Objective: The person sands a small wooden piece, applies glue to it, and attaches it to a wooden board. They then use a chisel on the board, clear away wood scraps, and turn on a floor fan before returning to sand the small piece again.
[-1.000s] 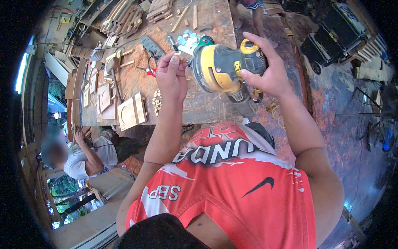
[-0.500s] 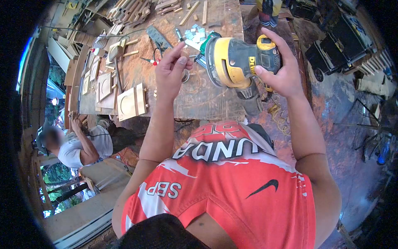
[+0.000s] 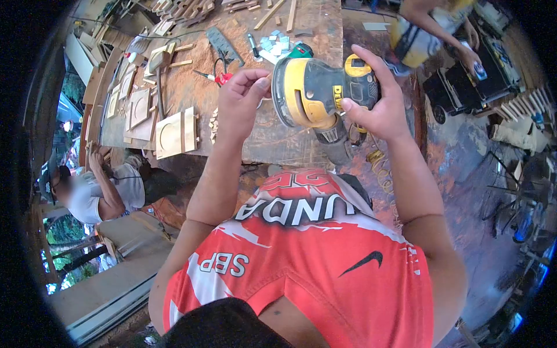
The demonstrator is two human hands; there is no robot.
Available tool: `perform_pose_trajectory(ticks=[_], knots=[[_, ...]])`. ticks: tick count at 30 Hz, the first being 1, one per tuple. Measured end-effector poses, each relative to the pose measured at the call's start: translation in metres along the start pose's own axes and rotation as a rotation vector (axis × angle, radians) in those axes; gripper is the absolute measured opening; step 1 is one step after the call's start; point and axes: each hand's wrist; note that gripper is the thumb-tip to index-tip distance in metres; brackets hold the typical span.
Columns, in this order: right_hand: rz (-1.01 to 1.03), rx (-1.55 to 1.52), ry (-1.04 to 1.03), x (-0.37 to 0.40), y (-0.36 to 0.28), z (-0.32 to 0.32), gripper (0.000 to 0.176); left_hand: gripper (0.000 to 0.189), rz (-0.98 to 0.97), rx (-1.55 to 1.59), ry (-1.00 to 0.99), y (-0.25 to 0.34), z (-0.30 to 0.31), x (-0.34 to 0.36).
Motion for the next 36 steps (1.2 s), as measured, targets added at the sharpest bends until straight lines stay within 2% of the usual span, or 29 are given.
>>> perform_pose_trajectory(ticks=[7, 15, 25, 29, 32, 34, 36], knots=[[0.002, -0.032, 0.008, 0.000, 0.001, -0.004, 0.079, 0.016, -0.065, -0.065, -0.088, 0.002, 0.004, 0.005], [0.017, 0.006, 0.090, 0.000, 0.001, -0.006, 0.081, 0.015, -0.067, -0.005, -0.030, -0.005, -0.004, 0.014], [-0.050, -0.065, 0.026, 0.006, 0.001, -0.012, 0.083, 0.018, -0.041, -0.023, 0.032, -0.003, 0.006, 0.010], [-0.007, -0.023, 0.023, 0.005, -0.003, -0.012, 0.082, 0.018, -0.071, -0.022, -0.008, -0.005, 0.007, 0.014], [0.004, -0.015, 0.037, 0.004, -0.004, -0.016, 0.080, 0.017, -0.025, 0.006, -0.029, -0.003, 0.006, 0.021], [-0.077, -0.115, 0.051, 0.005, -0.011, -0.020, 0.079, 0.016, -0.045, -0.037, -0.031, -0.011, 0.006, 0.025], [-0.064, -0.016, 0.062, 0.003, -0.008, -0.017, 0.078, 0.015, -0.024, -0.040, 0.007, -0.009, 0.011, 0.028]])
Point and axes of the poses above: each hand's wrist, its own x-axis away from the middle knuckle, its own z-axis out of the back of the hand, y = z × x, and after that the axes turned 11 degrees about -z, right-handed
